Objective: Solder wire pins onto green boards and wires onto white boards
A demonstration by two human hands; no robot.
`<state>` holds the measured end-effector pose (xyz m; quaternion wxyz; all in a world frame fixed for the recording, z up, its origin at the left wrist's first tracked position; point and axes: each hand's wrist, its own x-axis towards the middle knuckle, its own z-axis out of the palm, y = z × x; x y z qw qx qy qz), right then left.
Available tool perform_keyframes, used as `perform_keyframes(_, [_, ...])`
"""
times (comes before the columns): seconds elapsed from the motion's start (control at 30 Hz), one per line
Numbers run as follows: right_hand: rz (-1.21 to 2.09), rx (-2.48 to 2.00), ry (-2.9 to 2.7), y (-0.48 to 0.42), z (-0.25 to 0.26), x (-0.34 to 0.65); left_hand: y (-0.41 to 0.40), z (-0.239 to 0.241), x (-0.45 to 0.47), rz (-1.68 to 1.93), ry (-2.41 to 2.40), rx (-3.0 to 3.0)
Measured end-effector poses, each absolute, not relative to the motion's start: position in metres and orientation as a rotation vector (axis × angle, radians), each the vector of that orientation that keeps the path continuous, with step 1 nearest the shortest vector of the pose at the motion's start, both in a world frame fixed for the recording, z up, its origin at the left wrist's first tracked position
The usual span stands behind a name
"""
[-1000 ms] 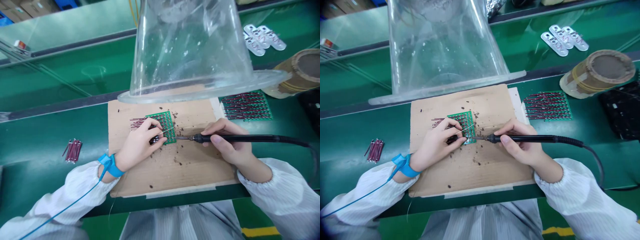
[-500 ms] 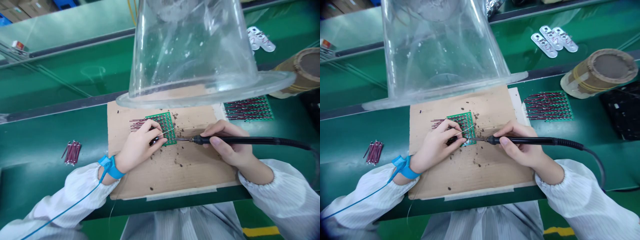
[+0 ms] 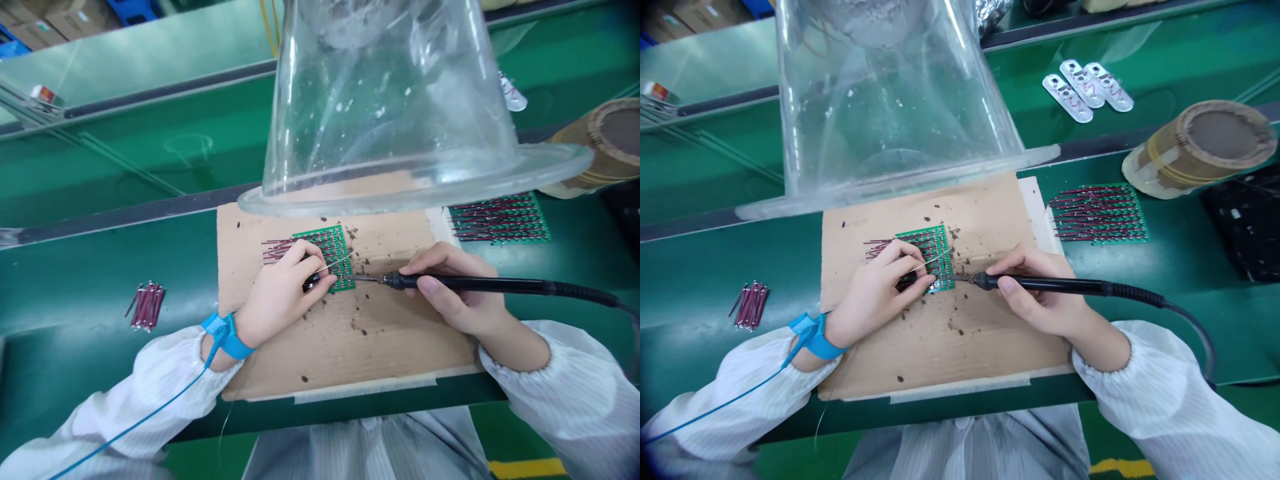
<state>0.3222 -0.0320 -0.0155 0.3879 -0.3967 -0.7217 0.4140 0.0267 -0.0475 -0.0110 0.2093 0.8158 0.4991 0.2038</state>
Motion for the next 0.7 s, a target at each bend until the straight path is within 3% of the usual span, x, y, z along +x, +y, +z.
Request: perform_keyframes(0.7, [1.056,-0.994,-1.777,-0.0317,-0.0193,0.3243,-0.0451,-0.0102,0.0273,0.564,1.376,2.264])
